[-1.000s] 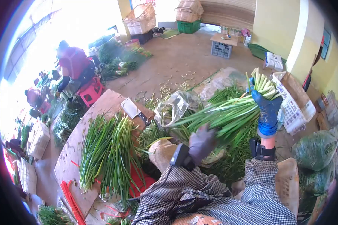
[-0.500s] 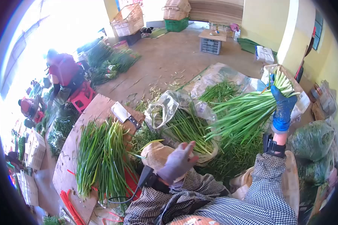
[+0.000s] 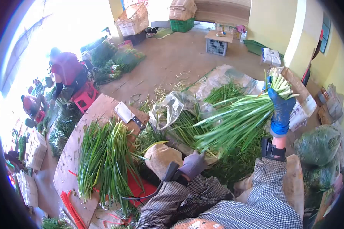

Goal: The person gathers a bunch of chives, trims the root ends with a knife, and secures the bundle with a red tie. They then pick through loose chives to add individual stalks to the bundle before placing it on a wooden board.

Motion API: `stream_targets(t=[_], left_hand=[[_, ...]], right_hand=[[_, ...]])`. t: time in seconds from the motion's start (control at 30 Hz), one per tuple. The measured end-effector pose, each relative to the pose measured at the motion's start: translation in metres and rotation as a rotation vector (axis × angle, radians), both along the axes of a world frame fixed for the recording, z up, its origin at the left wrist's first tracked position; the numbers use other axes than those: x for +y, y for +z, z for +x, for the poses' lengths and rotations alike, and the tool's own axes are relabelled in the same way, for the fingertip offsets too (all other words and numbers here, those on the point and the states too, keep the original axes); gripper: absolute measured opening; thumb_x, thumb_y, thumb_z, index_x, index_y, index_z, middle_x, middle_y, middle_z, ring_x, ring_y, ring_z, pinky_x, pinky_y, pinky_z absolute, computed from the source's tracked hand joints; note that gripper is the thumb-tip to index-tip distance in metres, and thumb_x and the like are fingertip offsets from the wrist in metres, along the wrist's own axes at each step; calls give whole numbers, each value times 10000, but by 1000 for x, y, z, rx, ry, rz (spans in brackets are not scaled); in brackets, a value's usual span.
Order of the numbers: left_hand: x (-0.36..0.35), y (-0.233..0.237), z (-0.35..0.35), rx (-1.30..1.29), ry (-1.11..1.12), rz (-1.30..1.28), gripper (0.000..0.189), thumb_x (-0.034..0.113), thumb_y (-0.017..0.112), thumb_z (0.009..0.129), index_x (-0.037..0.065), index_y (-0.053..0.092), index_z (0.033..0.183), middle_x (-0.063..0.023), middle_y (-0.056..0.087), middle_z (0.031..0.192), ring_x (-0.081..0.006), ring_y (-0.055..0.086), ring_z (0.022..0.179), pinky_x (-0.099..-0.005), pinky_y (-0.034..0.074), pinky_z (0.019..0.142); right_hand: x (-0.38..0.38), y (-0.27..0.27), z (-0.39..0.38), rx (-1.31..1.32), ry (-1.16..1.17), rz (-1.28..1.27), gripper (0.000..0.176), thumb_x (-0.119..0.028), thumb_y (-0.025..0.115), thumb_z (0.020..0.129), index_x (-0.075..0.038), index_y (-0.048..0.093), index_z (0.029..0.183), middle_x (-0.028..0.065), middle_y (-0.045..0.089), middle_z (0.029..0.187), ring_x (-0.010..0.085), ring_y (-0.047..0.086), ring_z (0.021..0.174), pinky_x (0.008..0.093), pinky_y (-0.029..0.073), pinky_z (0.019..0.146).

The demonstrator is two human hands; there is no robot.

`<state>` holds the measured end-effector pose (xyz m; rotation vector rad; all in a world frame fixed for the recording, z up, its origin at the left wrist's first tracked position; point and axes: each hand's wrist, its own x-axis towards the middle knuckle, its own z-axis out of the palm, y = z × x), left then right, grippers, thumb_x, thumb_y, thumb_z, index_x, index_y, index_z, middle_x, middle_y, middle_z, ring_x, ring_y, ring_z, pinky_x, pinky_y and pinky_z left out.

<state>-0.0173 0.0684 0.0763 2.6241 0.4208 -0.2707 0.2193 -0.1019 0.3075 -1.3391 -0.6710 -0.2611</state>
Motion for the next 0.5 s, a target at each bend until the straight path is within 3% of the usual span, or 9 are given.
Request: stream_targets(t=[0.03,0.07,0.17,0.23,0.27,0.33,0.4,0.47,0.5], left_hand=[[-2,14,-8,8,-13,-34,566,346,562,866,92,466,1362,-282,551,1179,-426,640,992,-514,527,834],[-6,29,-14,17,-23,-65,598,389,564,883,98,437,1391,-286,540,1202,-423,642,992,-515,524,845],[-23,63,-27,52,-246,-182,761,509,602,878,123,326,1473,-305,481,1303,-410,638,1026,-498,525,876],[-54,75,-31,-367,-179,-555,780,467,639,882,11,352,1447,-286,525,1290,-391,585,1118,-461,479,932],[-63,83,-24,-371,-167,-555,780,467,639,882,11,352,1447,-286,525,1290,-391,585,1118,-461,479,932],[-70,106,4,-386,-112,-1410,1038,686,634,801,72,206,1520,-221,409,1454,-327,468,1296,-444,368,1093],[-63,98,37,-457,-54,-1685,1092,770,570,776,51,214,1515,-182,434,1441,-300,396,1352,-450,289,1144],[-37,117,53,-481,29,-2152,1061,799,521,778,68,266,1503,-184,438,1433,-318,421,1332,-460,314,1132],[-26,129,51,-493,32,-2144,1061,799,521,778,68,266,1503,-184,438,1433,-318,421,1332,-460,314,1132]], right_hand=[[-2,-4,15,141,178,199,535,194,601,796,64,509,1306,162,574,1279,243,602,1108,379,539,923],[-4,-10,24,139,180,199,535,194,601,796,64,509,1306,162,574,1279,243,602,1108,379,539,923],[5,-15,26,-198,62,29,488,169,636,785,52,570,1254,120,631,1203,197,633,1036,337,535,907],[16,-7,9,-164,69,63,474,139,665,779,48,585,1237,113,644,1181,185,637,1025,333,533,902],[24,-3,-1,-132,76,100,461,108,693,773,44,600,1220,107,658,1158,173,640,1013,329,530,897],[40,0,-26,-86,98,134,470,42,734,765,39,604,1217,111,665,1144,170,641,1013,341,528,892],[58,4,-62,16,164,185,441,-17,751,763,29,621,1182,116,672,1124,172,648,987,339,529,881],[70,-2,-87,97,211,285,432,-19,745,766,27,612,1175,124,674,1105,176,661,934,326,541,852],[75,-4,-96,97,222,290,432,-19,745,766,27,612,1175,124,674,1105,176,661,934,326,541,852]])
